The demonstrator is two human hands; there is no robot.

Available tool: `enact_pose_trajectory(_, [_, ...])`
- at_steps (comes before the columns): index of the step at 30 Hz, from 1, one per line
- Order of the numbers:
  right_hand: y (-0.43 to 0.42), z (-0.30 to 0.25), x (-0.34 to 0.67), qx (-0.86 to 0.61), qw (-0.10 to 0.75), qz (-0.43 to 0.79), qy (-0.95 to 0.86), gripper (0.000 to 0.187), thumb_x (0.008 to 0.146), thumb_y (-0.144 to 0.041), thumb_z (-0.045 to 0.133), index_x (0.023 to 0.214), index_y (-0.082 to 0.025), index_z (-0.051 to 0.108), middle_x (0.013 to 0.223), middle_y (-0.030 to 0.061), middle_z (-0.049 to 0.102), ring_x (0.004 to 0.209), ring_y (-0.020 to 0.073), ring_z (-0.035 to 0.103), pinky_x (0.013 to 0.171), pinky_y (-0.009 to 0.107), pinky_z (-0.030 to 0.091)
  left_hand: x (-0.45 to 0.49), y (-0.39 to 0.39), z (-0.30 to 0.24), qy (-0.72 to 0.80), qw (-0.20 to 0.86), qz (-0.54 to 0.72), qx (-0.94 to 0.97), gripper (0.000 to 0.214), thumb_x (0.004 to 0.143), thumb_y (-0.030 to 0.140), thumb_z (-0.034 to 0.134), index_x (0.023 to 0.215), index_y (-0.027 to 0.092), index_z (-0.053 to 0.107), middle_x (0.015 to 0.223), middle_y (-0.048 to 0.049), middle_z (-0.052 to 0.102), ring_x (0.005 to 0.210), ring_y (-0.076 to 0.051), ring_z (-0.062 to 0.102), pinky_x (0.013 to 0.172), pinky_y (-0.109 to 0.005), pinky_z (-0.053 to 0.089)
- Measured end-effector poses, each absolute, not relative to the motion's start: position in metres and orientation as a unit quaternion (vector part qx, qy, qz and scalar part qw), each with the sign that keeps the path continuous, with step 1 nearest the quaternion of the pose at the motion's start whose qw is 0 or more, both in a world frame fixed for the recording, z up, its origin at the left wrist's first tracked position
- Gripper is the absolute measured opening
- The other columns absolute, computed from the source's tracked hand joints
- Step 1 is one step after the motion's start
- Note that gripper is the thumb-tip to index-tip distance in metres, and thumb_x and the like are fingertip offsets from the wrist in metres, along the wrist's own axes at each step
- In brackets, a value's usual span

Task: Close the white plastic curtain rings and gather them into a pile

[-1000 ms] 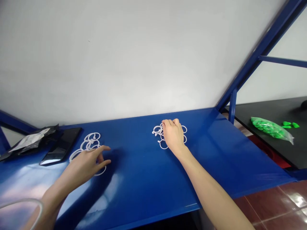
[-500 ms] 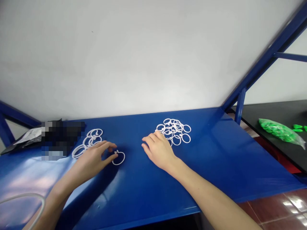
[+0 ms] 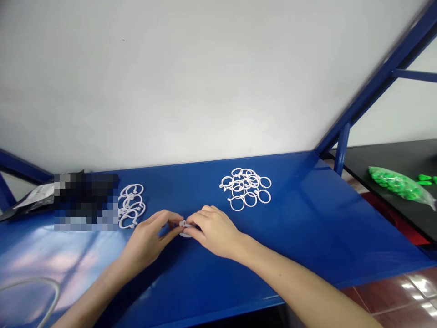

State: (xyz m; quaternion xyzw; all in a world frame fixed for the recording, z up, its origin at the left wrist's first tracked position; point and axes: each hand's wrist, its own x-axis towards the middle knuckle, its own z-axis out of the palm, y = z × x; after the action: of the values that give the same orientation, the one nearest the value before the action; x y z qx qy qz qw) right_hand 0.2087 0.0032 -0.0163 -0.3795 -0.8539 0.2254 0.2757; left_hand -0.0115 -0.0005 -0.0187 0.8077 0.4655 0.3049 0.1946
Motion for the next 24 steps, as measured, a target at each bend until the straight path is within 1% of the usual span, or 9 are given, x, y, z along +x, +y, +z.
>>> enact_pose_trajectory(3, [0.003,-0.017,0.21,-0.374,0.316,0.239,-0.838,0.01,0.102,-0.027,0.063,0.104,-0.021,0.071,0.1,0.001,0.079,0.087,0.0175,0.066,0.084,0.034,0.049,-0.011,-0.001,-0.012,0.485,0.255,0.329,0.769,0.009,0.091,0.033,0.069,0.094,0.025,0.072,0.086,0.0029,0.075,0.071,-0.014,0.066,0.067,-0.024,0.051])
enact_pose_trajectory(8, [0.003,-0.017,0.211,-0.364,0.35,0.225,-0.833,0.014,0.104,-0.029,0.06,0.103,-0.021,0.071,0.096,0.0017,0.078,0.083,0.0182,0.065,0.08,0.033,0.049,-0.012,0.001,-0.006,0.507,0.342,0.342,0.714,0.015,0.091,0.037,0.067,0.088,0.025,0.076,0.083,0.0016,0.076,0.074,-0.015,0.067,0.071,-0.026,0.052])
enact_pose_trajectory(12, [0.003,-0.017,0.211,-0.368,0.37,0.206,-0.828,0.017,0.105,-0.029,0.056,0.102,-0.021,0.071,0.092,0.002,0.078,0.08,0.0178,0.064,0.078,0.033,0.049,-0.009,0.001,-0.01,0.522,0.393,0.348,0.672,0.024,0.088,0.046,0.07,0.094,0.023,0.075,0.089,-0.0007,0.076,0.079,-0.017,0.068,0.072,-0.027,0.053])
enact_pose_trajectory(14, [0.002,-0.017,0.211,-0.38,0.38,0.201,-0.819,0.017,0.105,-0.03,0.057,0.1,-0.02,0.07,0.091,0.0024,0.077,0.08,0.018,0.064,0.078,0.033,0.049,-0.008,0.001,-0.012,0.525,0.41,0.344,0.662,0.028,0.088,0.049,0.069,0.094,0.022,0.074,0.09,-0.0017,0.077,0.081,-0.018,0.068,0.072,-0.027,0.053])
enact_pose_trajectory(19, [0.002,-0.018,0.211,-0.378,0.364,0.2,-0.828,0.015,0.104,-0.029,0.059,0.099,-0.021,0.07,0.093,0.0013,0.078,0.081,0.0174,0.064,0.079,0.032,0.048,-0.005,0.001,-0.014,0.52,0.399,0.334,0.677,0.027,0.089,0.047,0.068,0.092,0.022,0.076,0.089,-0.0025,0.078,0.081,-0.018,0.068,0.072,-0.028,0.053])
enact_pose_trajectory(24, [0.002,-0.015,0.211,-0.361,0.33,0.185,-0.852,0.022,0.108,-0.029,0.051,0.102,-0.019,0.07,0.097,0.0027,0.078,0.083,0.0176,0.065,0.079,0.033,0.049,-0.004,-0.001,-0.013,0.509,0.354,0.343,0.706,0.02,0.091,0.04,0.068,0.09,0.023,0.077,0.086,-0.0015,0.078,0.078,-0.018,0.069,0.071,-0.028,0.054])
